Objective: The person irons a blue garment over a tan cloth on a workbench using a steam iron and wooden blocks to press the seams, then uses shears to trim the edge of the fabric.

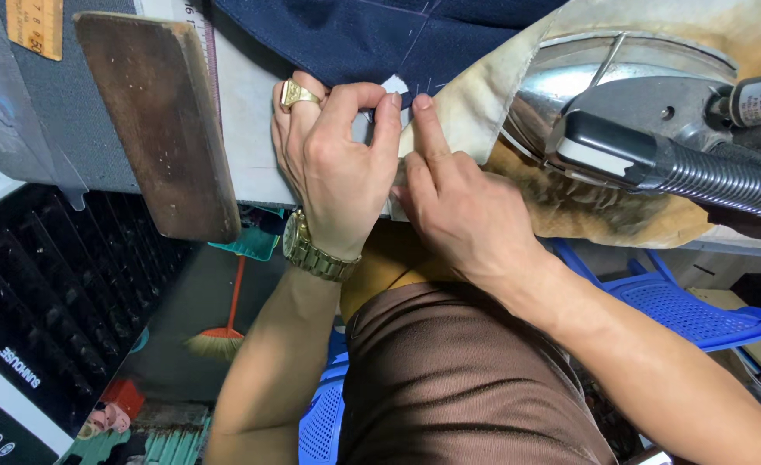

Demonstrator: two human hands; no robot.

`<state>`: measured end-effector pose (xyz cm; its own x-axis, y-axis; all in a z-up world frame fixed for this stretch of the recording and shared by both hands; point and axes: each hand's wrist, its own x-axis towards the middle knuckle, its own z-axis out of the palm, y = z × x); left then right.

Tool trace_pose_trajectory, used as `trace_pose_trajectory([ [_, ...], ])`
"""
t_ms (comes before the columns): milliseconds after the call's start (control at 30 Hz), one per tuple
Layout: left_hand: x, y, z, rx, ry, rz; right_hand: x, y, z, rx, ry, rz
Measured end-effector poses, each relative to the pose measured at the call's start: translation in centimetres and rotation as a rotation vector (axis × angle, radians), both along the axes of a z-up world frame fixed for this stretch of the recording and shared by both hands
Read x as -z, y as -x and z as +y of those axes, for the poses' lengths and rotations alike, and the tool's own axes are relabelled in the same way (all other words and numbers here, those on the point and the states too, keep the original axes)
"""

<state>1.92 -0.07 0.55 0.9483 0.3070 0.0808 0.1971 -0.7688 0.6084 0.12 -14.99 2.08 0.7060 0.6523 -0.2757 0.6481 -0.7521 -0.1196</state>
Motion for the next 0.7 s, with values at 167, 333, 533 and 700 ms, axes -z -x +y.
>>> trace_pose_trajectory([
  [167,0.1,0.0,0.2,0.040,0.003,0.015,-0.1,-0.3,-0.3,-0.043,-0.062,-0.106],
  [333,0.1,0.1,0.1,0.021,0.004,-0.018,-3.4,0.2,-1.6,0.074,-0.198,0.211],
  [533,0.4,0.1,0.5,0.015,-0.005,-0.026,-9.5,-1.7,-7.7,0.058,-0.474,0.019],
  [700,0.3,0.1,0.5,0.019,-0.013,-0.044,-10.4,-6.1,-12.2,0.101,0.066,-0.001],
])
